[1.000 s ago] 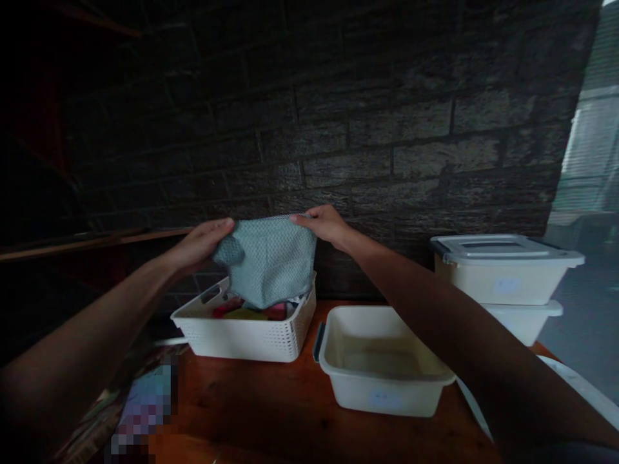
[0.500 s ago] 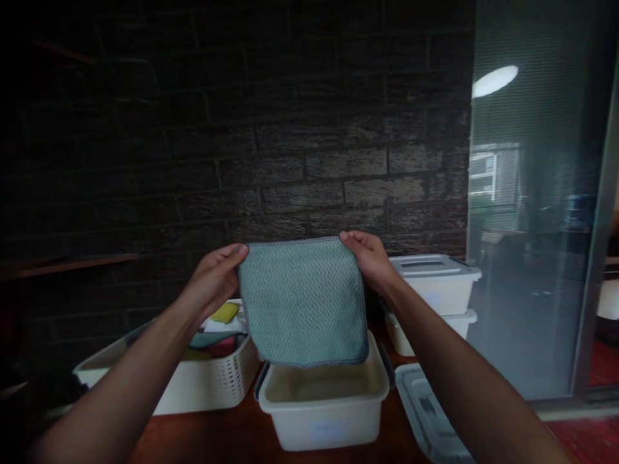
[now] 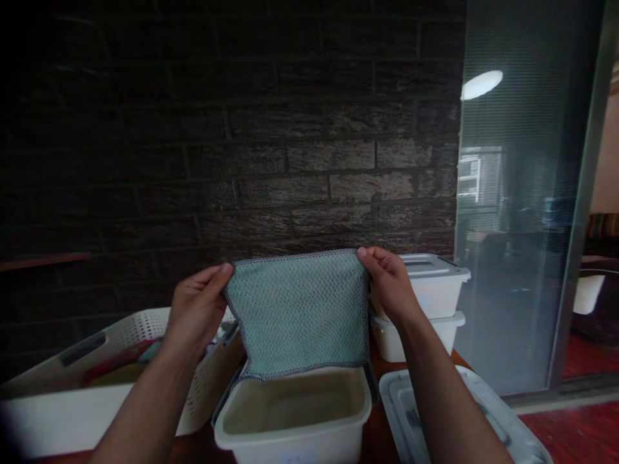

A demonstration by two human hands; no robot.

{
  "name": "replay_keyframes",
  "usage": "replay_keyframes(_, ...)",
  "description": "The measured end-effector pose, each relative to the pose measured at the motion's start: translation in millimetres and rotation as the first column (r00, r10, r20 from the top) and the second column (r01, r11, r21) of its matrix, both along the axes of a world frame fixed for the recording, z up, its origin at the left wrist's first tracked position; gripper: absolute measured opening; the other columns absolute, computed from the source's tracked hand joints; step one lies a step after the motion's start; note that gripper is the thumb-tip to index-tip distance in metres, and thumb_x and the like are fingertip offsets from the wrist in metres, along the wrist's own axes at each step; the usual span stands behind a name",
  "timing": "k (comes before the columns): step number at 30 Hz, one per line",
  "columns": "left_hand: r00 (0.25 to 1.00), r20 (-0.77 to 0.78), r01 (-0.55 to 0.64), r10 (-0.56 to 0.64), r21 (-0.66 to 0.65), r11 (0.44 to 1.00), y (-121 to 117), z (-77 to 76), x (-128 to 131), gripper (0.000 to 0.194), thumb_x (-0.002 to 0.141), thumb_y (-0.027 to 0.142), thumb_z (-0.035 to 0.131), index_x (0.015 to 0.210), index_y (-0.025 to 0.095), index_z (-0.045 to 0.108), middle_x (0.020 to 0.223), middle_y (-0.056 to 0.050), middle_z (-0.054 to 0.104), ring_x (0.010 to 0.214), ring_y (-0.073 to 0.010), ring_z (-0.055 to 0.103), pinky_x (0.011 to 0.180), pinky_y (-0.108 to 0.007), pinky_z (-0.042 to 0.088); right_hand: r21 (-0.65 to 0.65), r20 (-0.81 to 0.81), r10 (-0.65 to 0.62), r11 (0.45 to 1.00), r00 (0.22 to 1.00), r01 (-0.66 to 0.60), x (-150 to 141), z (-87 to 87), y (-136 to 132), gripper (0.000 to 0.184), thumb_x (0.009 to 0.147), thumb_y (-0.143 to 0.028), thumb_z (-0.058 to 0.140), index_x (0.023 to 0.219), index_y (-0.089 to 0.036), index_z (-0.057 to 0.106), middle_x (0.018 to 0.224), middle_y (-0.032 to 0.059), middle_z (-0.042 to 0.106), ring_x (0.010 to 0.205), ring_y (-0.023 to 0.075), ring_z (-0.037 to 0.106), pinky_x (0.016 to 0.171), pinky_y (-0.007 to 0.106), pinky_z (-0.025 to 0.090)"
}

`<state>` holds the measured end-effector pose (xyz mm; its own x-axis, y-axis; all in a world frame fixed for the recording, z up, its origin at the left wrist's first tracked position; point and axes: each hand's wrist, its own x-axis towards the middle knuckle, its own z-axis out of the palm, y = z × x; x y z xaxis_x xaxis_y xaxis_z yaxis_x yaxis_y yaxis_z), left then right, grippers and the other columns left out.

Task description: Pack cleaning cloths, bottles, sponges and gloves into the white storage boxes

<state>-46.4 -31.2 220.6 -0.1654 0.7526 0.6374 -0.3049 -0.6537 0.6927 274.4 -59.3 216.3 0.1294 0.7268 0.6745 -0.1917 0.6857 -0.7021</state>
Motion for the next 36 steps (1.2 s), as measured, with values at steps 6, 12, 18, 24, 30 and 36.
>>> replay_keyframes(6, 0.914, -0.116, -0.37, 0.389, 0.155, 0.916, -6.9, -1.3, 2.4, 0.015, 0.081, 0.038, 0.084, 0.08, 0.023, 0.082, 0.069, 0.003, 0.07, 0.059, -0.0111, 0.054, 0.054, -0.023, 0.04, 0.091, 0.079, -0.218, 0.973, 0.973, 0.211, -2.2, 1.7, -6.4, 0.034, 0.094, -0.048, 0.07, 0.076, -0.02, 0.064, 0.068, -0.0017, 0.049, 0.062, 0.0119, 0.04, 0.058, 0.026, 0.031)
replay_keyframes(12, 0.873, -0.178, -0.414, 0.455, 0.225, 0.882, 1.4, -3.7, -6.0, 0.016, 0.085, 0.04, 0.08, 0.085, 0.024, 0.081, 0.07, 0.002, 0.067, 0.062, -0.0127, 0.052, 0.057, -0.026, 0.038, 0.168, 0.065, -0.359, 0.923, 0.931, 0.345, -9.4, 3.0, -7.8, 0.035, 0.091, -0.053, 0.071, 0.076, -0.022, 0.064, 0.062, -0.0021, 0.047, 0.055, 0.0121, 0.037, 0.051, 0.027, 0.026)
replay_keyframes(18, 0.918, -0.198, -0.296, 0.345, 0.239, 0.925, 17.3, -9.0, -10.2, 0.02, 0.093, 0.036, 0.072, 0.089, 0.018, 0.076, 0.071, 0.003, 0.059, 0.065, -0.01, 0.045, 0.057, -0.023, 0.033, 0.186, 0.089, -0.432, 0.892, 0.897, 0.411, -12.2, -1.1, 3.8, 0.043, 0.088, -0.059, 0.072, 0.07, -0.02, 0.061, 0.061, -0.0025, 0.044, 0.055, 0.0113, 0.035, 0.051, 0.028, 0.025)
replay_keyframes(24, 0.879, -0.162, -0.379, 0.449, 0.335, 0.863, 13.8, -11.7, 0.1, 0.021, 0.092, 0.032, 0.072, 0.083, 0.013, 0.075, 0.067, 0.003, 0.056, 0.061, -0.0078, 0.042, 0.054, -0.024, 0.028, 0.244, 0.03, -0.457, 0.866, 0.889, 0.437, -9.2, -3.4, 14.6, 0.044, 0.088, -0.057, 0.072, 0.068, -0.019, 0.059, 0.062, -0.0035, 0.041, 0.055, 0.0093, 0.032, 0.052, 0.027, 0.023)
replay_keyframes(30, 0.855, -0.158, -0.42, 0.493, 0.345, 0.839, 13.5, -12.6, 3.3, 0.024, 0.093, 0.035, 0.072, 0.078, 0.016, 0.074, 0.062, 0.005, 0.054, 0.056, -0.0069, 0.04, 0.055, -0.028, 0.023, 0.253, 0.053, -0.508, 0.84, 0.86, 0.481, -8.7, -2.6, 12.7, 0.047, 0.089, -0.058, 0.069, 0.067, -0.019, 0.057, 0.063, -0.0034, 0.041, 0.056, 0.0087, 0.037, 0.053, 0.026, 0.026)
replay_keyframes(36, 0.824, -0.214, -0.442, 0.525, 0.337, 0.831, 9.2, -13.5, -0.5, 0.022, 0.095, 0.044, 0.068, 0.086, 0.024, 0.076, 0.07, 0.006, 0.067, 0.067, -0.0102, 0.057, 0.061, -0.033, 0.026, 0.301, 0.061, -0.539, 0.812, 0.84, 0.499, -7.3, -1.6, 12.3, 0.05, 0.091, -0.06, 0.066, 0.068, -0.017, 0.058, 0.062, -0.0041, 0.04, 0.056, 0.0066, 0.037, 0.053, 0.024, 0.026)
